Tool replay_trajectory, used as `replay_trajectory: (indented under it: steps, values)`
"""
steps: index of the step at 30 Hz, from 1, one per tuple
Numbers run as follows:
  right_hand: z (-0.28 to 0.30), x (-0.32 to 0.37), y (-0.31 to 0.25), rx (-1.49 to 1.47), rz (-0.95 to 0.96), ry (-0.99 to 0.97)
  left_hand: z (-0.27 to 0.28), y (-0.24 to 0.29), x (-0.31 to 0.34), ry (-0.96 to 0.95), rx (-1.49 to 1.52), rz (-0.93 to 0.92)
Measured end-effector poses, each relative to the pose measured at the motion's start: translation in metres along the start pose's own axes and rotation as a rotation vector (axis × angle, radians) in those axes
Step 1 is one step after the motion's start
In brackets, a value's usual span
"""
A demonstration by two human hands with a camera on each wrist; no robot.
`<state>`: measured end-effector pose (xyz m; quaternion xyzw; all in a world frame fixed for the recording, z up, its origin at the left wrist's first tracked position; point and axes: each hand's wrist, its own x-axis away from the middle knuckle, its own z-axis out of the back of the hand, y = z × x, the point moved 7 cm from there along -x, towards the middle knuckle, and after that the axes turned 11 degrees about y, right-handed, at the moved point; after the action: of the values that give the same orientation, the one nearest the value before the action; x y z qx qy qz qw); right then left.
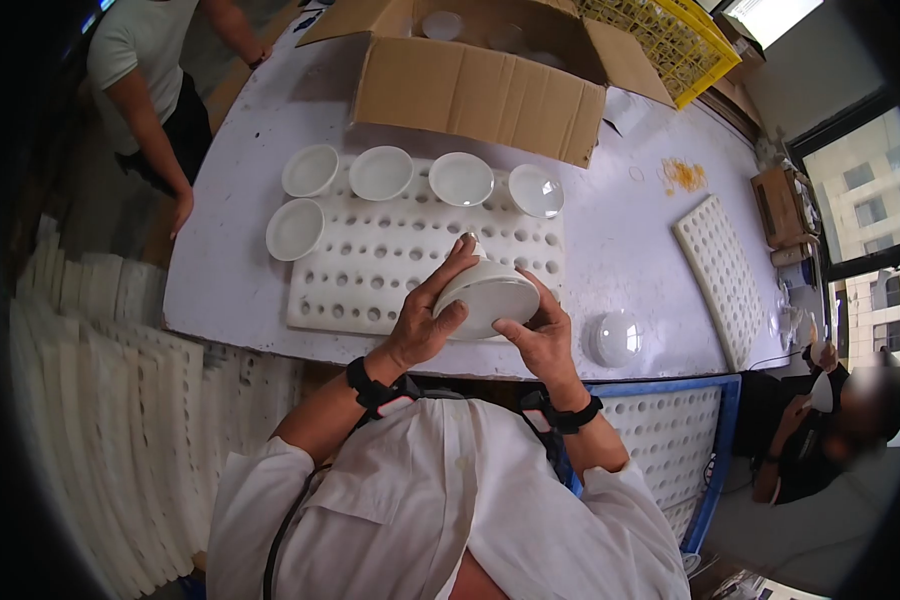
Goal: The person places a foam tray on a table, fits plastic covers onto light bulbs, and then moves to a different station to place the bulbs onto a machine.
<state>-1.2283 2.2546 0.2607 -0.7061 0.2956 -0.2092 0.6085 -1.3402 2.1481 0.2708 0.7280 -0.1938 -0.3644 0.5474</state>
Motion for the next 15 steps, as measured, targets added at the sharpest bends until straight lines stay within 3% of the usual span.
replay_trajectory:
  steps: [4, 11, 13, 15]
  values:
    - [-0.013, 0.004, -0.019, -0.039, 0.079, -0.035, 0.002, 0.023, -0.001, 0.024, -0.021, -0.119]
    - [-0.016, 0.012, -0.026, 0.019, 0.161, -0.027, 0.001, 0.028, -0.002, 0.025, -0.012, -0.148]
    - [-0.018, 0.012, -0.022, 0.063, 0.082, 0.0, 0.005, 0.016, -0.003, 0.065, 0.093, 0.008]
    - [-0.021, 0.011, -0.028, 0.059, 0.07, 0.016, 0.006, 0.005, -0.002, 0.079, 0.134, 0.048]
